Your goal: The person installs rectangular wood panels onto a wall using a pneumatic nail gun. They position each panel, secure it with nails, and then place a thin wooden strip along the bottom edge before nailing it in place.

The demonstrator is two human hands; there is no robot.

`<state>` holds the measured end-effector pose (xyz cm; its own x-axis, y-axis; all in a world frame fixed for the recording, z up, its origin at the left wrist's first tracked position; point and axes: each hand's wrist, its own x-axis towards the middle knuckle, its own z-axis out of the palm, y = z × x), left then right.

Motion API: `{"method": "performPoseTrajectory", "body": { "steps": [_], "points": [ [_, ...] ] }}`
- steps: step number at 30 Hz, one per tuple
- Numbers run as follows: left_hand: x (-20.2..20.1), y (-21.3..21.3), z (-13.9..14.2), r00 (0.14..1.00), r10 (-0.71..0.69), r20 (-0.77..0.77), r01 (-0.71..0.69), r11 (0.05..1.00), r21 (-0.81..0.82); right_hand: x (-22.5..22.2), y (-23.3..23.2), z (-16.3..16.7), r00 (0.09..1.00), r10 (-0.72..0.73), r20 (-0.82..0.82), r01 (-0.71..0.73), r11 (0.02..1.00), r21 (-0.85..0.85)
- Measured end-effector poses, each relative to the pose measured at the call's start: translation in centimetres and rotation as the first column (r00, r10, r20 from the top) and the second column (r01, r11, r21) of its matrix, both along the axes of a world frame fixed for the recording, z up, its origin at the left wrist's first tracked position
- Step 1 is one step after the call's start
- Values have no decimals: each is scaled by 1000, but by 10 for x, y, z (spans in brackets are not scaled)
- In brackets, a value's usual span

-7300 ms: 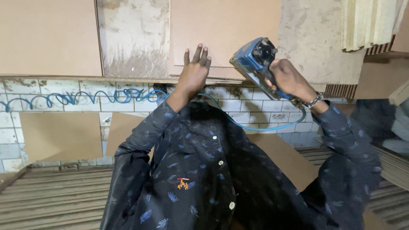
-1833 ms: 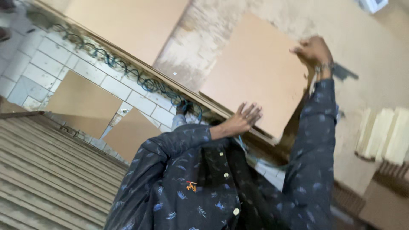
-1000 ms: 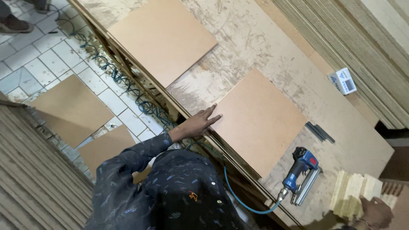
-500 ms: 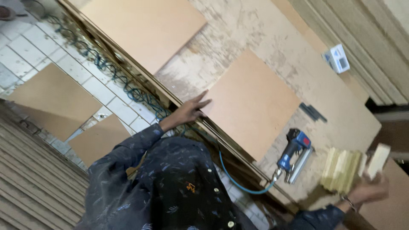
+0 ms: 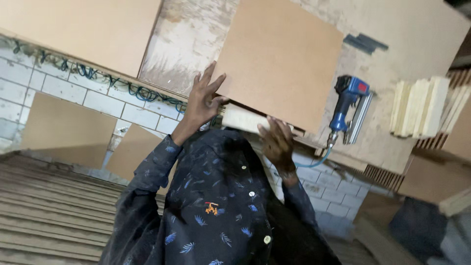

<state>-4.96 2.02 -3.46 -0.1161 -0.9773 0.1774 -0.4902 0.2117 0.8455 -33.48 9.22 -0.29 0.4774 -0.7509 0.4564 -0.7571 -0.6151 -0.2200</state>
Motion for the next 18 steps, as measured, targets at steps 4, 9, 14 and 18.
{"method": "performPoseTrajectory", "body": {
  "steps": [4, 9, 14, 18],
  "points": [
    [1, 2, 1, 999, -5, -33, 6, 999, 50, 20, 4, -31, 982, -190, -16, 190, 982, -13],
    [7, 11, -8, 989, -23, 143, 30, 999, -45, 19, 21, -70, 956, -278, 90, 288, 949, -129],
    [13, 28, -12, 846, -165, 506, 211, 977, -35, 5, 39, -67, 845, -490, 212, 509, 860, -43],
    [-1, 23, -10, 699, -343, 627, 543, 826, -154, -6, 54, -52, 770, -598, 221, 587, 800, 122]
  ]
}}
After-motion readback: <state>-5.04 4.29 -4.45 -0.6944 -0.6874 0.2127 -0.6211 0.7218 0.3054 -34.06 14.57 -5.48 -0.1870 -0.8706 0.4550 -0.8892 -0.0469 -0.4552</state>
